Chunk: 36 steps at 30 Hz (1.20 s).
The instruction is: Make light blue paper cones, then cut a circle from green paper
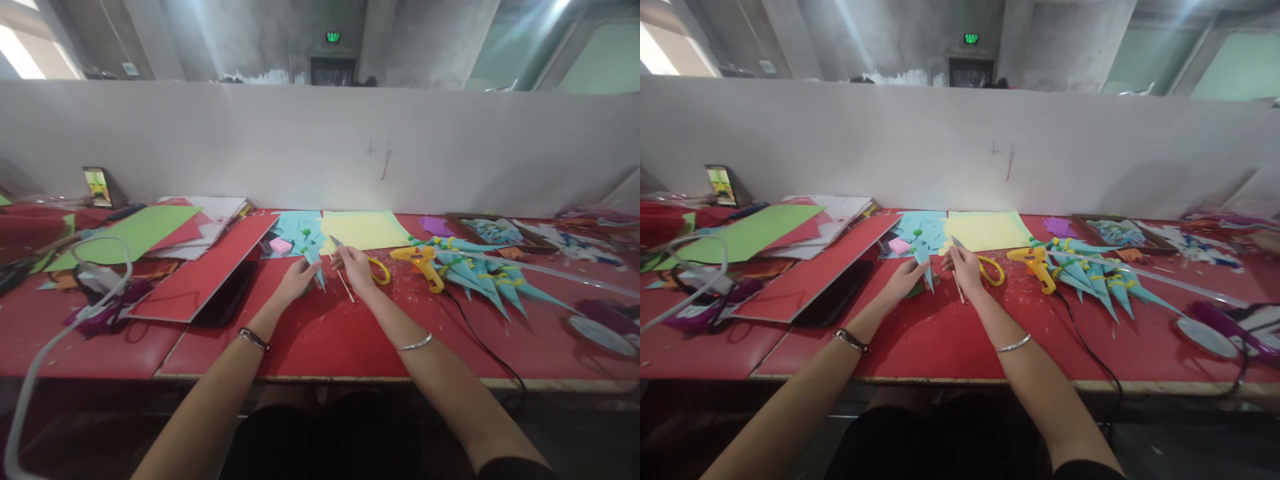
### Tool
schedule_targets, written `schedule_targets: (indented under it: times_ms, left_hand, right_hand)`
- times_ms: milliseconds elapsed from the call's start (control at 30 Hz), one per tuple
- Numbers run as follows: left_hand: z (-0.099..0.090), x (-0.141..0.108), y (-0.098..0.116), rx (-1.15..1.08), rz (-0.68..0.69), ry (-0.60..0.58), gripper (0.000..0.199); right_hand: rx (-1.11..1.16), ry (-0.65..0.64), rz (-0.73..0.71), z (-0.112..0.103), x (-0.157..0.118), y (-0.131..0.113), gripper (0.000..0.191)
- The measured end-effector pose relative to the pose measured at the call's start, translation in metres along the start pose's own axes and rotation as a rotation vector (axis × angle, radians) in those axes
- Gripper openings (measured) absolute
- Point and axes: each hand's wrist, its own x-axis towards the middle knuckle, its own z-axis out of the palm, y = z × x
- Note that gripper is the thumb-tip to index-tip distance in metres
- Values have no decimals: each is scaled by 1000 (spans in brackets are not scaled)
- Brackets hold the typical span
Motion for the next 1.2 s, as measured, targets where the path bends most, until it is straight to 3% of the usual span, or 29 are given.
schedule_targets:
  times_ms: [167, 367, 567, 700, 967, 1200]
  left_hand:
    - [0, 1, -5, 21, 20, -51, 37]
    - [1, 0, -6, 54, 30, -93, 38]
    - [1, -1, -6, 78, 9, -83, 36]
    - [2, -2, -5, 85, 20, -78, 37]
    - [2, -4, 1, 89, 19, -98, 41]
    - [2, -2, -5, 95, 17, -69, 38]
  right_hand:
    - [-75, 1, -77, -1, -1, -4, 27]
    - [-20, -91, -20, 2, 0, -2, 23]
    - [-26, -18, -33, 0, 1, -1, 35]
    - [-50, -3, -73, -2, 2, 1, 25]
    - [41, -99, 63, 0, 1, 1, 28]
    - [-40, -27, -45, -3, 3, 3, 33]
